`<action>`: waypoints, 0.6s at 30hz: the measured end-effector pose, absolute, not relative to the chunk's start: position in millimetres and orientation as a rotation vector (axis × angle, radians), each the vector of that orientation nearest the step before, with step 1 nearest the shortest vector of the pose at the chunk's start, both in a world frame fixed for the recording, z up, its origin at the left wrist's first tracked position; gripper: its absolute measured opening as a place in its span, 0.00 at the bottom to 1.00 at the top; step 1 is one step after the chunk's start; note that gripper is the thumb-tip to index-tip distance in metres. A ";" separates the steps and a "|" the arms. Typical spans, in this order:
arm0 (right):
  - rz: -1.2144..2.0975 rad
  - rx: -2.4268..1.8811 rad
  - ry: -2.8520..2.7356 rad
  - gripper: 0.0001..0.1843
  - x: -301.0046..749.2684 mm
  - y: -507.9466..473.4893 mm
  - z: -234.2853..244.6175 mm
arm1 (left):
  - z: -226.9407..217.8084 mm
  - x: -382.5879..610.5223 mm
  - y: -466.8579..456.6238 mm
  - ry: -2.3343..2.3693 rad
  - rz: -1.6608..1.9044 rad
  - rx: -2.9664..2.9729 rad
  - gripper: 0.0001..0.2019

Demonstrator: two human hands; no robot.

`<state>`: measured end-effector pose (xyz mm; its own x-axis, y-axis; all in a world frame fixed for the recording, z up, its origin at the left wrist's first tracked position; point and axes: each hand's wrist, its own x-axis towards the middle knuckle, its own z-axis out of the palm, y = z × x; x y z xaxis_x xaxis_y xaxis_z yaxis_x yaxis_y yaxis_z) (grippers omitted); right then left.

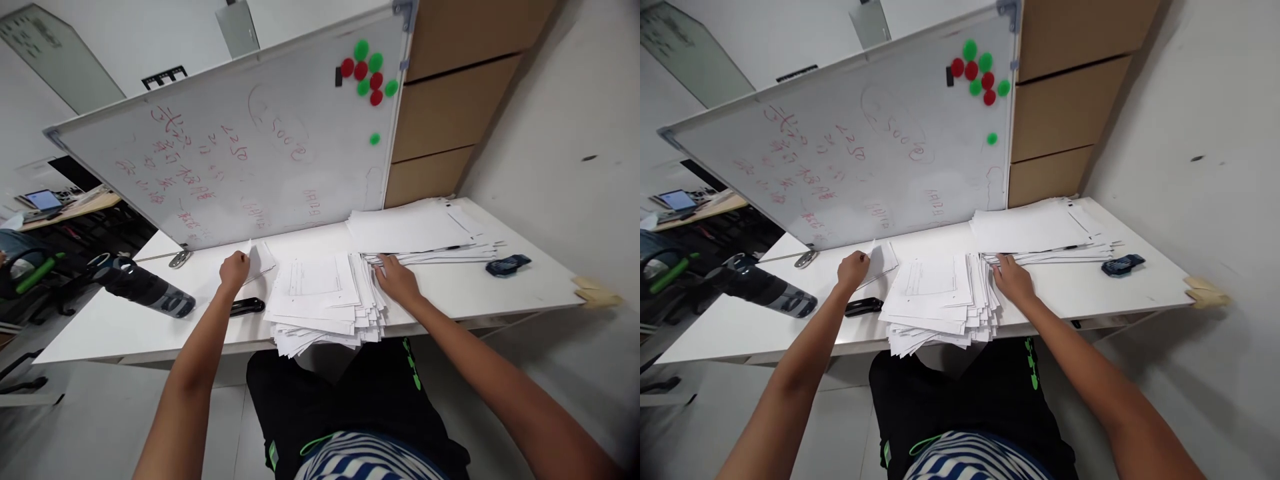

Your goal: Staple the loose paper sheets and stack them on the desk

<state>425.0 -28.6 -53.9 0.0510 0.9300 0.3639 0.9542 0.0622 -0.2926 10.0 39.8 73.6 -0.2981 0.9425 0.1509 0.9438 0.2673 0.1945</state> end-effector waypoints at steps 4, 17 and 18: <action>0.041 -1.783 -1.828 0.24 426.6 -30.4 -49.9 | 115.6 71.8 -29.5 -2.127 -1.226 -2.286 0.13; 1.572 -0.962 -0.586 0.30 362.9 -119.1 30.5 | 79.7 141.0 -96.5 -2.169 -3.240 -1.573 0.17; 1.619 -0.980 -0.553 0.27 362.6 -119.0 33.9 | 73.1 135.9 -98.1 -2.224 -3.245 -1.487 0.18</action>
